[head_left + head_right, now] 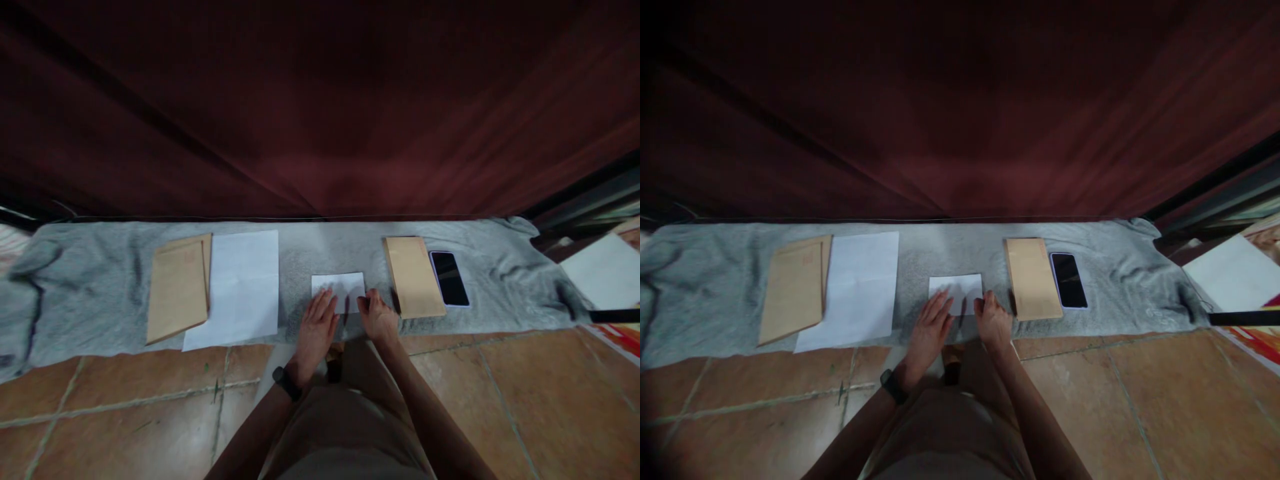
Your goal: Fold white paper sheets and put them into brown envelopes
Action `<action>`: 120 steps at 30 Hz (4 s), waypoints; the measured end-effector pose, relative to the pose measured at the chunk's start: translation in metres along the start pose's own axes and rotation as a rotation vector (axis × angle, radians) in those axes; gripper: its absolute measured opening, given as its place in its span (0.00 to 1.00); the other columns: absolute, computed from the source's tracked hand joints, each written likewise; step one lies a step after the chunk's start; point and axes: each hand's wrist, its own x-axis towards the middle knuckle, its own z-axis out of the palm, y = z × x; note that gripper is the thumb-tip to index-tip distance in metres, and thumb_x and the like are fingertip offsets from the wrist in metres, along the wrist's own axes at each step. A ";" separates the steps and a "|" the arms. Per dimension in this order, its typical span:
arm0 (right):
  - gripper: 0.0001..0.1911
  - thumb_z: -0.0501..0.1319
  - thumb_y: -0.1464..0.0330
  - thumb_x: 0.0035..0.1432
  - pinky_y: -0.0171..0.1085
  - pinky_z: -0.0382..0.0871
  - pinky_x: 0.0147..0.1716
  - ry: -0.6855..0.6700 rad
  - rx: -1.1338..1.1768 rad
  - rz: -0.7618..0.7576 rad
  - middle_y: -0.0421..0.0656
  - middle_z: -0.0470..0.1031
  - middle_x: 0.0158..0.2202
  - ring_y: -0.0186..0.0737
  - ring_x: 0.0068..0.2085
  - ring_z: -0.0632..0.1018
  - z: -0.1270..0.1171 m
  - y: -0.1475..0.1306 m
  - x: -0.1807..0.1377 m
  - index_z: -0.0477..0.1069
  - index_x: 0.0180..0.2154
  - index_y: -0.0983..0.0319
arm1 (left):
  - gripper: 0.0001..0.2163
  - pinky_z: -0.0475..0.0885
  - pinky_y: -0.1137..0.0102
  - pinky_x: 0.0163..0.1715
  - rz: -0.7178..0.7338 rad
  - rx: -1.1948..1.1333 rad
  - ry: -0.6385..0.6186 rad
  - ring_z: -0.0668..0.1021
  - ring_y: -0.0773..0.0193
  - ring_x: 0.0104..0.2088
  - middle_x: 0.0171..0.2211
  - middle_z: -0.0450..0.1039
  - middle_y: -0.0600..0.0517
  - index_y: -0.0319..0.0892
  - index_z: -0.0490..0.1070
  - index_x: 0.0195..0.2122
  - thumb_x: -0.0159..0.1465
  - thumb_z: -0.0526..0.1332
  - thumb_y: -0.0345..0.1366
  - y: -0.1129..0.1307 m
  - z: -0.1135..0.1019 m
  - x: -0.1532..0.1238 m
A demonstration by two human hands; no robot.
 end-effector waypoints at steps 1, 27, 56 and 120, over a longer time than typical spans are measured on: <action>0.13 0.55 0.62 0.72 0.37 0.68 0.34 0.053 0.021 -0.021 0.49 0.82 0.42 0.46 0.38 0.82 0.002 0.001 -0.001 0.70 0.50 0.62 | 0.19 0.66 0.57 0.66 0.055 -0.009 -0.028 0.65 0.55 0.69 0.67 0.65 0.45 0.40 0.66 0.63 0.73 0.52 0.34 0.002 0.002 -0.004; 0.25 0.50 0.65 0.73 0.52 0.62 0.66 0.017 0.323 -0.590 0.51 0.68 0.66 0.47 0.66 0.68 0.014 0.033 -0.025 0.62 0.67 0.61 | 0.25 0.62 0.56 0.68 0.052 0.091 -0.172 0.61 0.54 0.71 0.70 0.59 0.42 0.36 0.58 0.70 0.73 0.51 0.39 -0.014 -0.013 -0.043; 0.07 0.59 0.77 0.60 0.41 0.65 0.43 -0.077 0.109 -0.715 0.43 0.75 0.34 0.43 0.38 0.75 -0.015 0.024 -0.038 0.71 0.32 0.60 | 0.22 0.68 0.58 0.64 0.000 0.003 -0.137 0.69 0.55 0.67 0.67 0.66 0.45 0.41 0.64 0.67 0.72 0.51 0.35 -0.016 -0.011 -0.017; 0.21 0.61 0.51 0.52 0.40 0.70 0.33 0.050 0.892 0.085 0.47 0.79 0.29 0.44 0.31 0.77 0.030 0.015 0.076 0.76 0.33 0.63 | 0.23 0.68 0.57 0.65 -0.089 -0.094 0.041 0.65 0.55 0.69 0.70 0.61 0.44 0.43 0.57 0.69 0.73 0.50 0.33 -0.011 -0.007 -0.004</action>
